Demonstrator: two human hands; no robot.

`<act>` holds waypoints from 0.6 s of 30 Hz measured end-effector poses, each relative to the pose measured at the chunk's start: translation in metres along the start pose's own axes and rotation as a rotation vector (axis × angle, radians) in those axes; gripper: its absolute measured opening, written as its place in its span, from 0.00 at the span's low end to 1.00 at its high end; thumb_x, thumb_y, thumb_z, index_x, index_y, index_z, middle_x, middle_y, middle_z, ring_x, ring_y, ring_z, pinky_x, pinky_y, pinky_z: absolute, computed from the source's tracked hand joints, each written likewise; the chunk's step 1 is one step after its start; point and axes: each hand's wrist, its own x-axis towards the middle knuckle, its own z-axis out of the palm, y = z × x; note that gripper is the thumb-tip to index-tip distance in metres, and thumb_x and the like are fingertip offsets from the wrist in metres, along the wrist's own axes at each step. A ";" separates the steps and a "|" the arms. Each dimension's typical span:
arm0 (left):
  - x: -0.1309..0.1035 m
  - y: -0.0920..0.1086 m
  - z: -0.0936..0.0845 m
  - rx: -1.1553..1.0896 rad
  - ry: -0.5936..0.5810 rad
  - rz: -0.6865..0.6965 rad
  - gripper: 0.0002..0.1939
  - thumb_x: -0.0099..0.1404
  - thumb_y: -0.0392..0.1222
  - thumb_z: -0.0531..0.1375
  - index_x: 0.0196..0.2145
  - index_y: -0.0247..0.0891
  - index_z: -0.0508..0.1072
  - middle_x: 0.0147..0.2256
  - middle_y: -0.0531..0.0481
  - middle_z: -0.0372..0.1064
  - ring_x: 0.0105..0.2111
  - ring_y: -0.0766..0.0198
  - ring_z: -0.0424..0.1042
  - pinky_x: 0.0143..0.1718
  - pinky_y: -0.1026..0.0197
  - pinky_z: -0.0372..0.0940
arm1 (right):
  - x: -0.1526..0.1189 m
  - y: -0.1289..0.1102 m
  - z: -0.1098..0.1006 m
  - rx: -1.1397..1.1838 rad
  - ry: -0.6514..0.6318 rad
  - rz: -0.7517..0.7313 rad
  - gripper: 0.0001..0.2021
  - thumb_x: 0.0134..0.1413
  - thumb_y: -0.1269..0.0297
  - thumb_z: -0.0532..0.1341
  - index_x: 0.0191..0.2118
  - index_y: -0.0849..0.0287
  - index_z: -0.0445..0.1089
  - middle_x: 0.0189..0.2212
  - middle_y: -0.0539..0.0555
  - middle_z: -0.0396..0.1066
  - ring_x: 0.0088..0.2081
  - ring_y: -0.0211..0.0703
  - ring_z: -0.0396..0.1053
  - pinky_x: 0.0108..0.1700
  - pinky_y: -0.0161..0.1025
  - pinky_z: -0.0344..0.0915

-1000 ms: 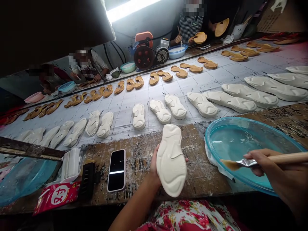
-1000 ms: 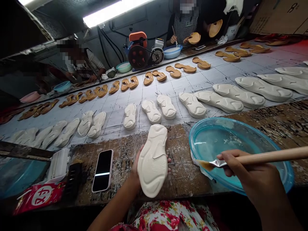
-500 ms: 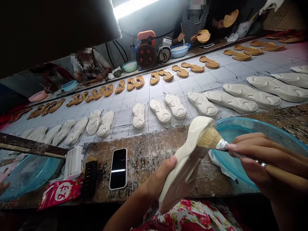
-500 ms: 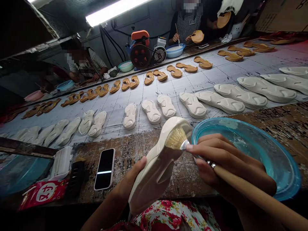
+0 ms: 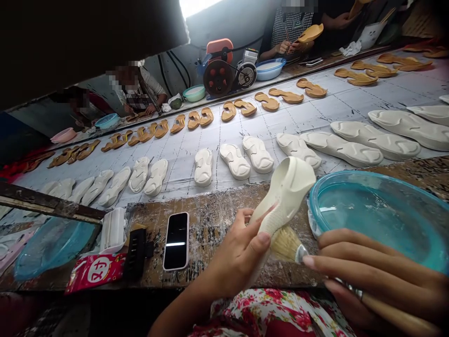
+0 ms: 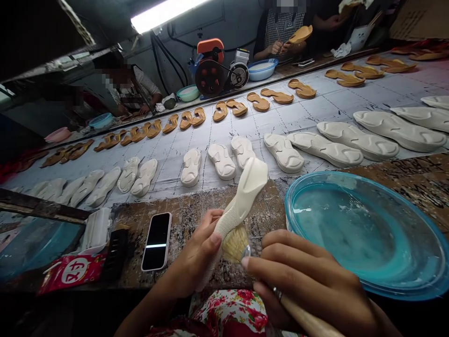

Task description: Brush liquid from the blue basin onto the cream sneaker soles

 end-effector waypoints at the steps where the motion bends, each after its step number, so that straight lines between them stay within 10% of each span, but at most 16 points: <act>1: 0.000 0.001 0.000 0.044 0.009 0.015 0.21 0.66 0.48 0.45 0.53 0.44 0.66 0.50 0.44 0.60 0.51 0.51 0.53 0.53 0.52 0.50 | 0.001 -0.001 -0.001 0.022 -0.030 -0.031 0.07 0.54 0.73 0.54 0.39 0.60 0.66 0.23 0.48 0.68 0.28 0.31 0.68 0.36 0.28 0.68; 11: 0.021 -0.017 0.027 -0.652 0.150 -0.368 0.31 0.63 0.60 0.44 0.42 0.30 0.73 0.29 0.46 0.68 0.34 0.58 0.64 0.42 0.58 0.57 | -0.011 -0.012 0.008 0.233 -0.076 0.063 0.08 0.56 0.73 0.54 0.41 0.63 0.67 0.28 0.50 0.70 0.36 0.31 0.69 0.43 0.27 0.67; 18: 0.037 -0.012 0.037 -0.933 0.480 -0.270 0.33 0.66 0.58 0.39 0.49 0.26 0.67 0.35 0.43 0.72 0.41 0.56 0.69 0.47 0.58 0.60 | -0.001 -0.011 0.012 0.138 -0.052 -0.074 0.09 0.56 0.74 0.52 0.37 0.63 0.69 0.25 0.50 0.70 0.32 0.33 0.69 0.39 0.27 0.68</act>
